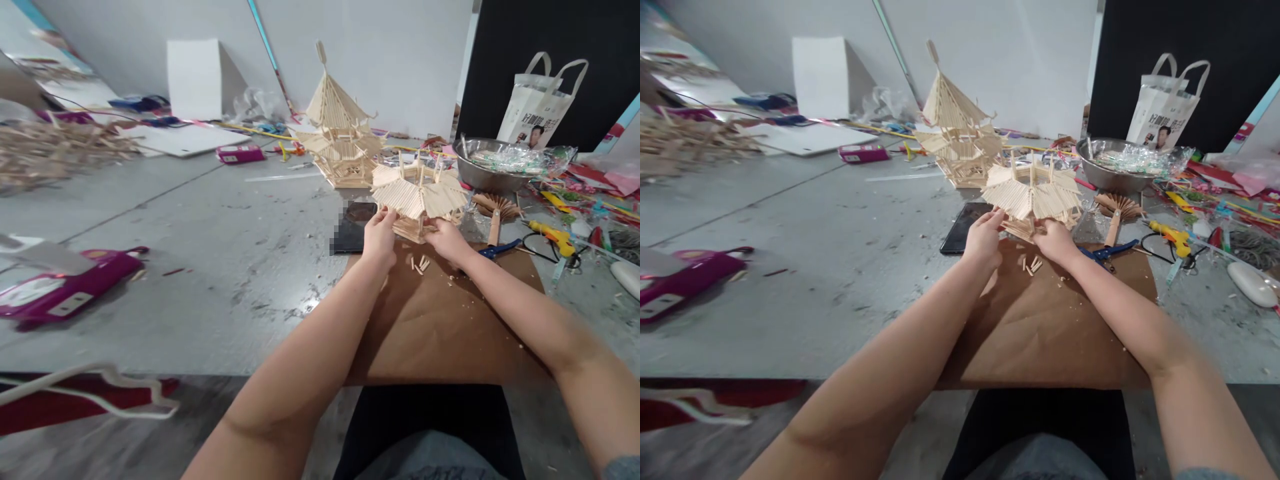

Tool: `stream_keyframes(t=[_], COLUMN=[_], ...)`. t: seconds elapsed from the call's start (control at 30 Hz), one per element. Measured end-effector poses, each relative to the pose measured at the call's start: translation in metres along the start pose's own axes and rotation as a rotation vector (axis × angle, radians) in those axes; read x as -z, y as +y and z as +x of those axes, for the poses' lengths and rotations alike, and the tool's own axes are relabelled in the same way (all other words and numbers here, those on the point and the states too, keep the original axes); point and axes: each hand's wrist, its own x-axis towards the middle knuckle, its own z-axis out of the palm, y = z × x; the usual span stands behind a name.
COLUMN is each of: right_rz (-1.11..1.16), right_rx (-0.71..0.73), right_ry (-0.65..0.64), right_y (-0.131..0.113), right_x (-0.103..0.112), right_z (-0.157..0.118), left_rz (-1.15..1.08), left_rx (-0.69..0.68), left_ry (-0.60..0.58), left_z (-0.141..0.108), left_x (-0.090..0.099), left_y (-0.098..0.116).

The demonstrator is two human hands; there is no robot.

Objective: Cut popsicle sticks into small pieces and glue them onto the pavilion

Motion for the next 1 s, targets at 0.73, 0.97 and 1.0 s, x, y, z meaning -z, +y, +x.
stream_keyframes(t=[0.73, 0.97, 1.0], right_rz=[-0.243, -0.842, -0.846], right_rx=[-0.025, -0.569, -0.592], right_ry=[0.278, 0.406, 0.406], right_y=[0.022, 0.116, 0.124], right_x=[0.108, 0.174, 0.176], right_z=[-0.061, -0.065, -0.066], left_rz=[0.355, 0.39, 0.399], left_rx=[-0.148, -0.49, -0.511], left_ry=[-0.044, 0.012, 0.007], left_z=[0.028, 0.017, 0.013], left_x=[0.019, 0.016, 0.015], left_y=[0.009, 0.017, 0.019])
